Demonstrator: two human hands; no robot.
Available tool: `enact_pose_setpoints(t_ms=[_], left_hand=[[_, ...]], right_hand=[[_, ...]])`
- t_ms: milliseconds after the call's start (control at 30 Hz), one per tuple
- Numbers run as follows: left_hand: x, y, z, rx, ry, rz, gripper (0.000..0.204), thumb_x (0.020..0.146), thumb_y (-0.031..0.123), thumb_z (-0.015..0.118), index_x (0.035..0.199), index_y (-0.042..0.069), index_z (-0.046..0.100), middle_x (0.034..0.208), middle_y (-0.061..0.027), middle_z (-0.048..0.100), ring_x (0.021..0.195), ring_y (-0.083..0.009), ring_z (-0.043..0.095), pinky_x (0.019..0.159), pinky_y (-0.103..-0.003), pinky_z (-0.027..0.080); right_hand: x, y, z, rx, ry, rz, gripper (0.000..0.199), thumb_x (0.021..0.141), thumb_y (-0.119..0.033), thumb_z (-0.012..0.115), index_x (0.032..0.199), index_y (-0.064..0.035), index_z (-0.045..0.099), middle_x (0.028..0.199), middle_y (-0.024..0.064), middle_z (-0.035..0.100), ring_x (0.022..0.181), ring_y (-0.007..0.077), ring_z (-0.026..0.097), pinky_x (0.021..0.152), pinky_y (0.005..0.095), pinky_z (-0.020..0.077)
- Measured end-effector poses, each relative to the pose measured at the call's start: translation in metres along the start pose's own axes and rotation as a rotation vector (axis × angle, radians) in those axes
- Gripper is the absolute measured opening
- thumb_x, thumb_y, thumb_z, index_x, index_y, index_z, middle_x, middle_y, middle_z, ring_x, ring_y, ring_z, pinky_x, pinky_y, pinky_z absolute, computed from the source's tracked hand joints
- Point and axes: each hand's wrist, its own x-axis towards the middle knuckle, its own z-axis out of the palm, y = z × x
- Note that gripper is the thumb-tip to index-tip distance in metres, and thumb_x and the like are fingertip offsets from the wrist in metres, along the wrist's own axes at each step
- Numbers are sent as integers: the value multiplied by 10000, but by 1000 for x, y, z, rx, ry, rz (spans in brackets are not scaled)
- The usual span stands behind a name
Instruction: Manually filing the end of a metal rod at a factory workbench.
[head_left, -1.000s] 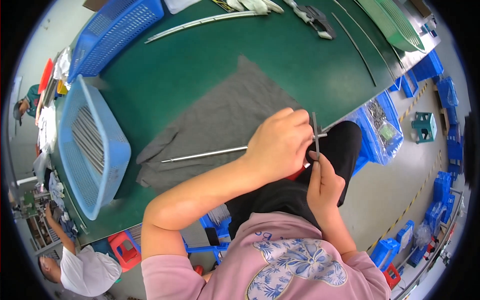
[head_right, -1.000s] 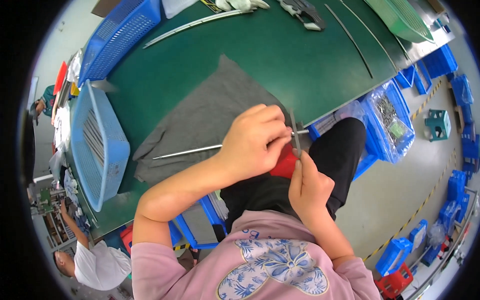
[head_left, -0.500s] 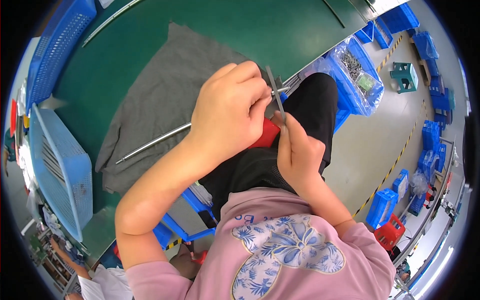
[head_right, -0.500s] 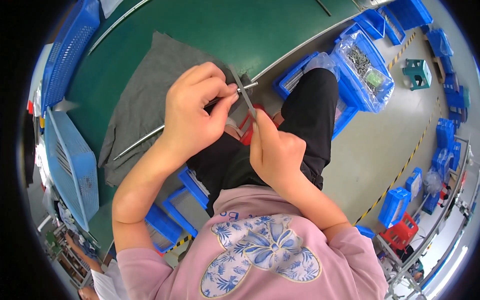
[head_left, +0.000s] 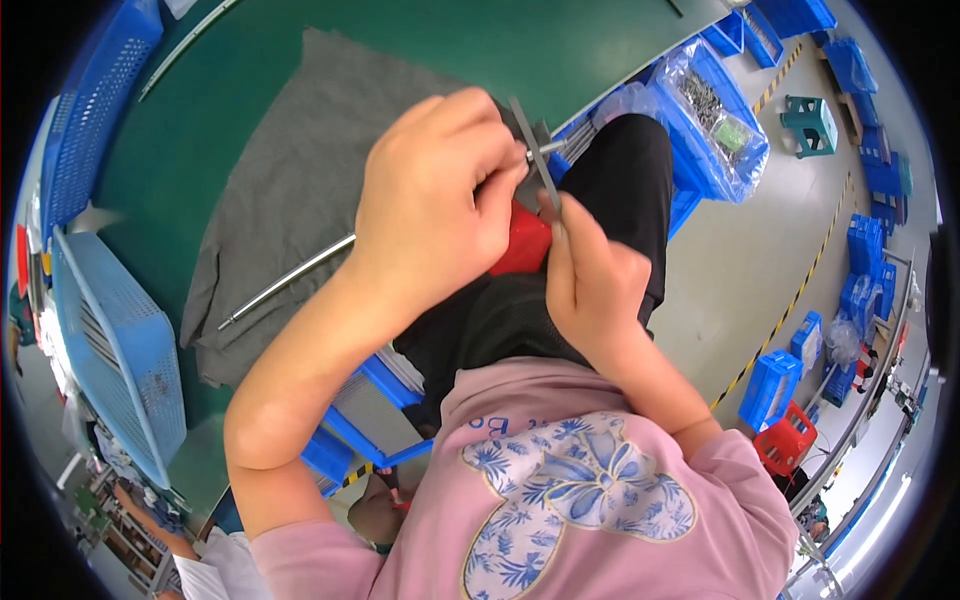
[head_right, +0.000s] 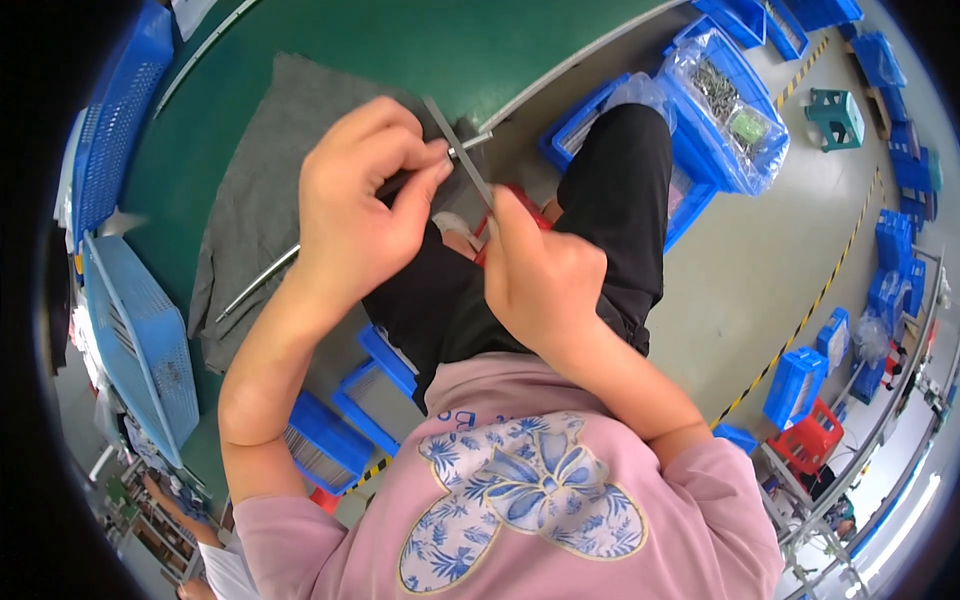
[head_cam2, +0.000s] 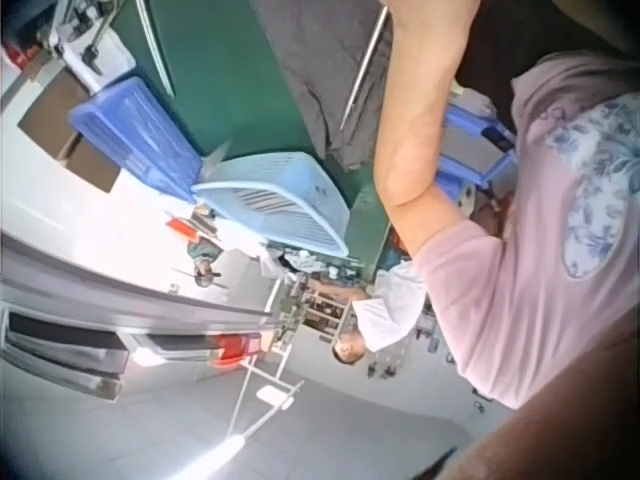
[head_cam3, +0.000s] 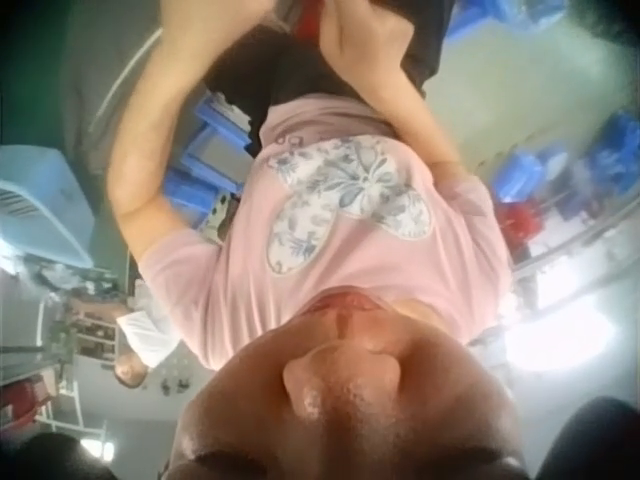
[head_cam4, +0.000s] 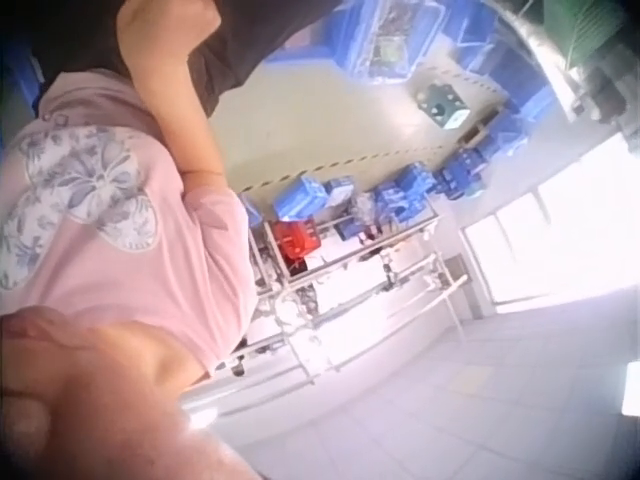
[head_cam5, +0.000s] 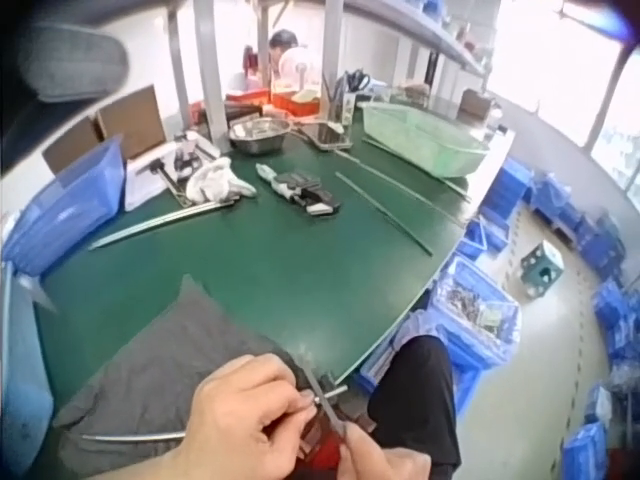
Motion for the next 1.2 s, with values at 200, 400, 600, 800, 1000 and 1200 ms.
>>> enact_pose_setpoints(t_ms=[200, 400, 600, 800, 1000, 1200], left_hand=[[-5, 3, -1, -15, -6, -38, 127, 658, -70, 695, 696, -27, 582, 687, -74, 532, 591, -202, 533, 525, -281, 418], [-5, 0, -4, 3, -5, -40, 123, 662, -81, 692, 710, -29, 591, 690, -70, 531, 578, -190, 532, 522, -268, 420], [-2, 0, -4, 11, -11, -21, 118, 670, -88, 687, 712, -34, 591, 694, -71, 536, 579, -173, 534, 520, -260, 424], [-2, 2, -4, 13, -31, -12, 119, 676, -104, 682, 714, -44, 587, 693, -66, 537, 570, -152, 523, 514, -246, 422], [0, 0, -2, -6, -24, -23, 123, 683, -103, 680, 711, -47, 575, 702, -64, 530, 572, -148, 522, 517, -239, 419], [-4, 0, -1, -30, 10, -69, 106, 641, -28, 677, 681, 24, 594, 704, -61, 551, 640, -266, 544, 561, -344, 441]], right_hand=[[-3, -8, 0, 26, 34, -16, 225, 790, -86, 634, 1008, -42, 594, 508, 61, 523, 402, 228, 533, 387, 323, 374], [12, -14, -1, -34, -54, -28, 285, 764, -101, 660, 1036, -40, 602, 543, 60, 570, 435, 234, 565, 419, 306, 427], [19, -12, 3, -8, -12, -33, 373, 743, -173, 712, 1080, -58, 602, 553, 48, 567, 431, 220, 564, 408, 314, 412], [21, -13, 0, -35, -13, -39, 288, 785, -138, 665, 1057, -59, 611, 506, 34, 543, 407, 206, 546, 388, 300, 388], [3, -11, -5, 6, 14, 23, 225, 786, -100, 638, 1004, -63, 596, 505, 40, 536, 389, 207, 521, 376, 312, 369], [1, -14, -7, 10, -22, 47, 263, 764, -120, 668, 1013, -71, 598, 505, 61, 516, 417, 241, 531, 398, 329, 389]])
